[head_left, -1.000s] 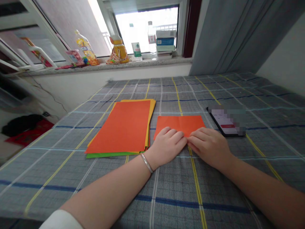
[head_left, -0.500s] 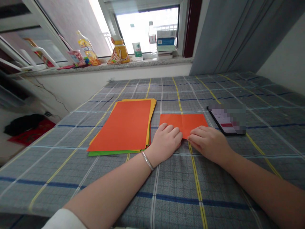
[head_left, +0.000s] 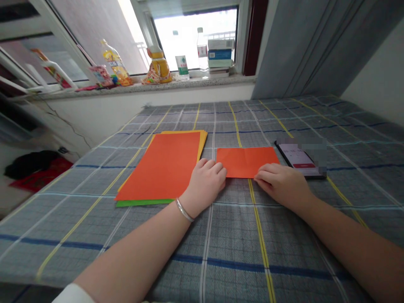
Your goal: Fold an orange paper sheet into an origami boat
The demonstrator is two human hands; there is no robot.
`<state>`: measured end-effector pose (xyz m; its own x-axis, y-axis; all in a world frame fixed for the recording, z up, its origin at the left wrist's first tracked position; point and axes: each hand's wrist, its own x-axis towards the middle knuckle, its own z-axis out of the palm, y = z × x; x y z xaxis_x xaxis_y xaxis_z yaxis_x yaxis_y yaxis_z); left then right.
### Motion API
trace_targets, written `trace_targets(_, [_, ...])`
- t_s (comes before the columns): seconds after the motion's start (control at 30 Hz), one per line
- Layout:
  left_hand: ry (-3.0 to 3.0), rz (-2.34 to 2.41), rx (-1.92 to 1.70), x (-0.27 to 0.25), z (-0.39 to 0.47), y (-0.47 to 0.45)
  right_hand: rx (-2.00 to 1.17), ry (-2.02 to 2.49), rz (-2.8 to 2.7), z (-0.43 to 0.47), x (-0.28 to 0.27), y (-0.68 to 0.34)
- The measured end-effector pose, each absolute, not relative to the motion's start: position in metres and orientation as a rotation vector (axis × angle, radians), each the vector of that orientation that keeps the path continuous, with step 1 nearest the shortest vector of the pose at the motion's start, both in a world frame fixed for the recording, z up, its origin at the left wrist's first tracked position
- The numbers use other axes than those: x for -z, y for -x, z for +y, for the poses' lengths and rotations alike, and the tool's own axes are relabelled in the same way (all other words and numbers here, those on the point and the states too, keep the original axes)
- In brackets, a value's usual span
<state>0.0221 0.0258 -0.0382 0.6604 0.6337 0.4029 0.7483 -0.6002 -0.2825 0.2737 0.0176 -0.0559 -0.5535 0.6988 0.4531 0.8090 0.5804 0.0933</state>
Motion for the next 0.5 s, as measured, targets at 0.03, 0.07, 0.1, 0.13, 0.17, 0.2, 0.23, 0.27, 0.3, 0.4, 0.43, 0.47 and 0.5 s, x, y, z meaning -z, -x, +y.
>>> trace_targets(0.03, [2.454,-1.083,0.337,0.037,0.026,-0.021,0.402,1.231,-2.448,0.018,0.056,-0.274])
trace_targets(0.07, [2.456,-1.09,0.307,0.035,0.026,-0.019,0.392,1.238,-2.449,0.019,0.056,-0.274])
trace_targets(0.1, [2.46,-1.101,0.276,0.034,0.026,-0.018,0.384,1.242,-2.451,0.02,0.057,-0.274])
trace_targets(0.13, [2.463,-1.116,0.248,0.033,0.026,-0.017,0.382,1.246,-2.451,0.02,0.057,-0.274])
trace_targets(0.17, [2.464,-1.134,0.225,0.033,0.026,-0.016,0.382,1.249,-2.452,0.02,0.057,-0.273])
trace_targets(0.2, [2.463,-1.151,0.208,0.033,0.025,-0.016,0.383,1.253,-2.457,0.02,0.057,-0.273])
trace_targets(0.23, [2.463,-1.162,0.196,0.033,0.025,-0.016,0.38,1.258,-2.466,0.019,0.057,-0.272])
trace_targets(0.27, [2.462,-1.171,0.186,0.033,0.024,-0.015,0.377,1.265,-2.474,0.019,0.057,-0.271])
trace_targets(0.3, [2.458,-1.183,0.174,0.033,0.023,-0.015,0.374,1.271,-2.482,0.019,0.057,-0.27])
trace_targets(0.4, [2.434,-1.247,0.11,0.032,0.019,-0.014,0.365,1.29,-2.489,0.018,0.056,-0.269])
trace_targets(0.43, [2.422,-1.273,0.093,0.031,0.017,-0.014,0.359,1.303,-2.473,0.018,0.056,-0.269])
trace_targets(0.47, [2.404,-1.3,0.091,0.029,0.015,-0.015,0.35,1.317,-2.449,0.019,0.056,-0.269])
trace_targets(0.5, [2.384,-1.322,0.109,0.026,0.012,-0.016,0.338,1.33,-2.42,0.019,0.056,-0.269])
